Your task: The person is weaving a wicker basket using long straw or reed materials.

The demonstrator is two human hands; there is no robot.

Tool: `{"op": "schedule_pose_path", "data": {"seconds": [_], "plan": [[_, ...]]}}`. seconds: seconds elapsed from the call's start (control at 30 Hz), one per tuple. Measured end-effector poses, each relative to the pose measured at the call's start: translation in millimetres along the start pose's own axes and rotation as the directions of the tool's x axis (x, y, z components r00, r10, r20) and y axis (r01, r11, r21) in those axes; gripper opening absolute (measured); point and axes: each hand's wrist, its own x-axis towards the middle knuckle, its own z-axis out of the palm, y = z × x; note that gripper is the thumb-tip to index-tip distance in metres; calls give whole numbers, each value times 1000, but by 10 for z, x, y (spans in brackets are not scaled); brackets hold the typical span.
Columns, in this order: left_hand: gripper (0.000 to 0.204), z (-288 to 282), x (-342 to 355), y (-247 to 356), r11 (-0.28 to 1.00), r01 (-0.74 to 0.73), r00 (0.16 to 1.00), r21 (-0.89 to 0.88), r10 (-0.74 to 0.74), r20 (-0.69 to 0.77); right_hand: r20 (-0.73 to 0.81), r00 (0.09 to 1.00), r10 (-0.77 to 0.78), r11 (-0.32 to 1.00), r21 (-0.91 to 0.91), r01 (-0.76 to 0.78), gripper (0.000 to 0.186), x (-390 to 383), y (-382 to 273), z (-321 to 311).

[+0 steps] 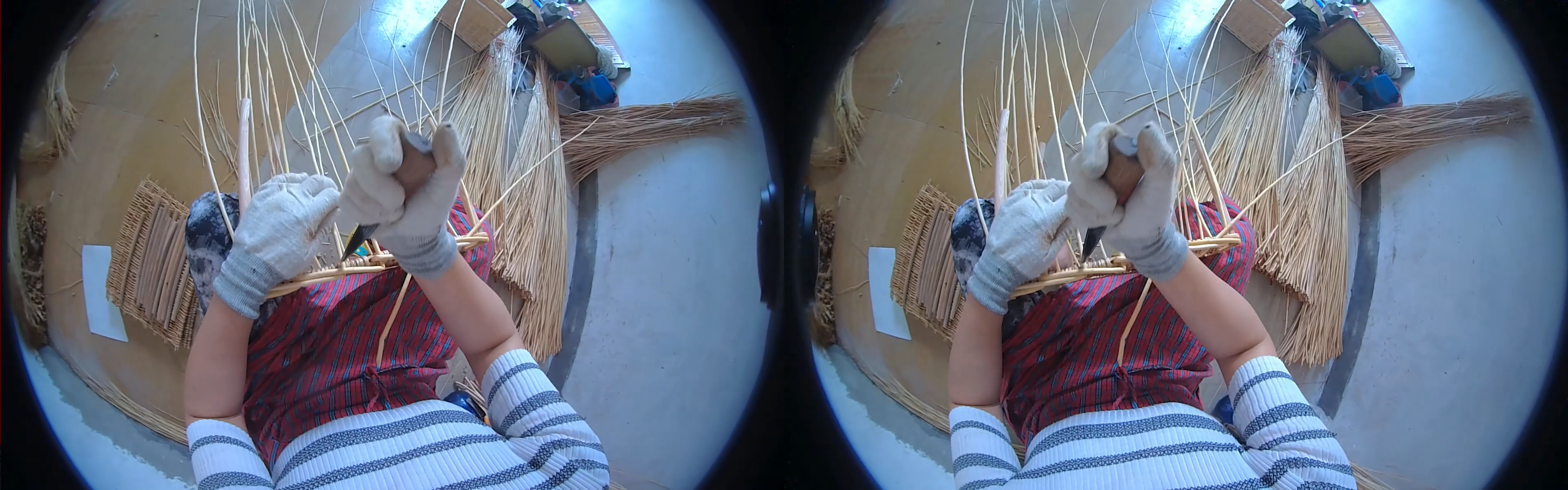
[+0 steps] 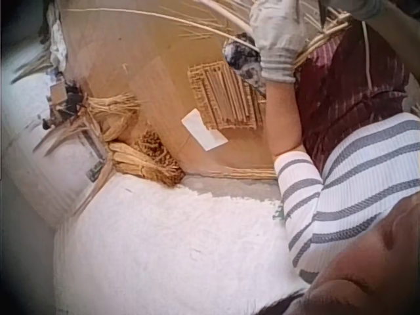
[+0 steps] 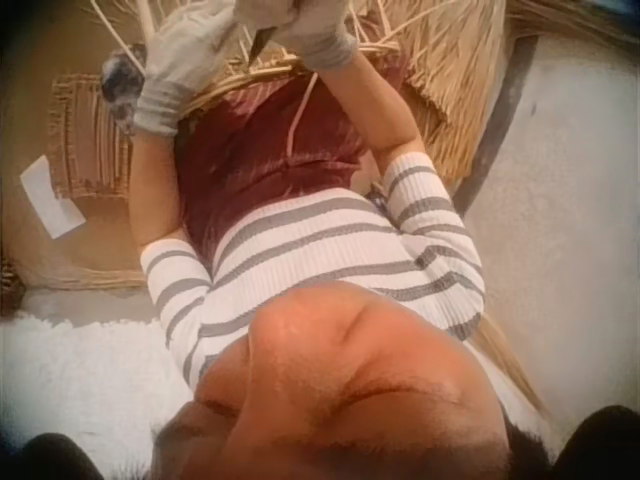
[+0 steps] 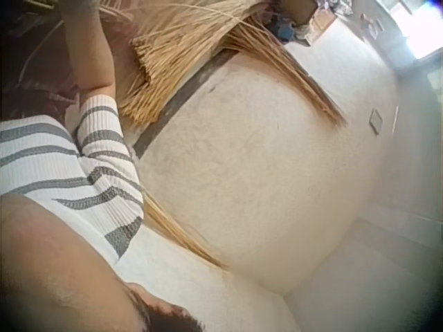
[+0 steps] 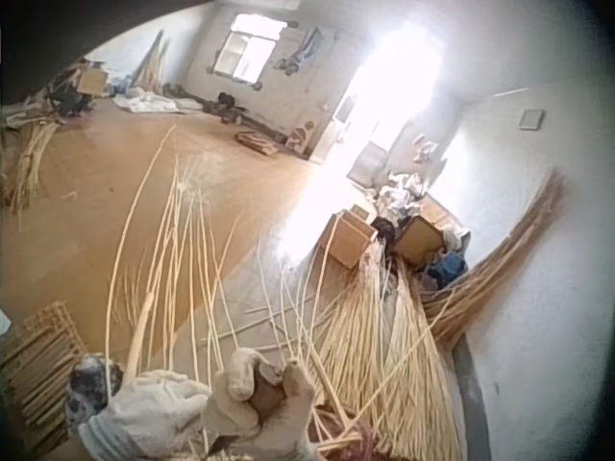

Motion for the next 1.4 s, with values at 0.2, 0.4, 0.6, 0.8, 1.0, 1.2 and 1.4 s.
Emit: {"op": "schedule_pose_path", "data": {"seconds": [0.2, 0.4, 0.6, 0.8, 1.0, 1.2, 1.4], "plan": [[29, -17, 1, -28, 1000, 18, 1000, -18, -18, 13, -49, 991, 124, 984, -123, -129, 63, -94, 117, 97], [32, -16, 4, -33, 988, 120, 993, -101, -121, -3, -174, 971, 162, 974, -131, -186, 61, -37, 99, 144], [28, -40, 21, -29, 997, 63, 996, -37, -60, 69, -215, 961, 172, 907, -347, -239, 66, -32, 85, 278], [19, -50, 75, -16, 994, 41, 998, -99, -36, 50, -273, 906, 323, 793, -444, -417, 69, -80, 95, 400], [23, -56, 35, -66, 996, -2, 1000, -84, 0, -21, -250, 878, 408, 785, -396, -477, 63, -109, 247, 319], [24, -51, 29, -55, 994, -102, 992, -31, 100, -72, -189, 916, 355, 771, -494, -401, 69, -313, 409, 330], [27, -37, -72, 30, 992, 124, 992, 15, -124, 1, -644, 724, -248, 806, -551, -214, 36, -339, 649, 582]]}}
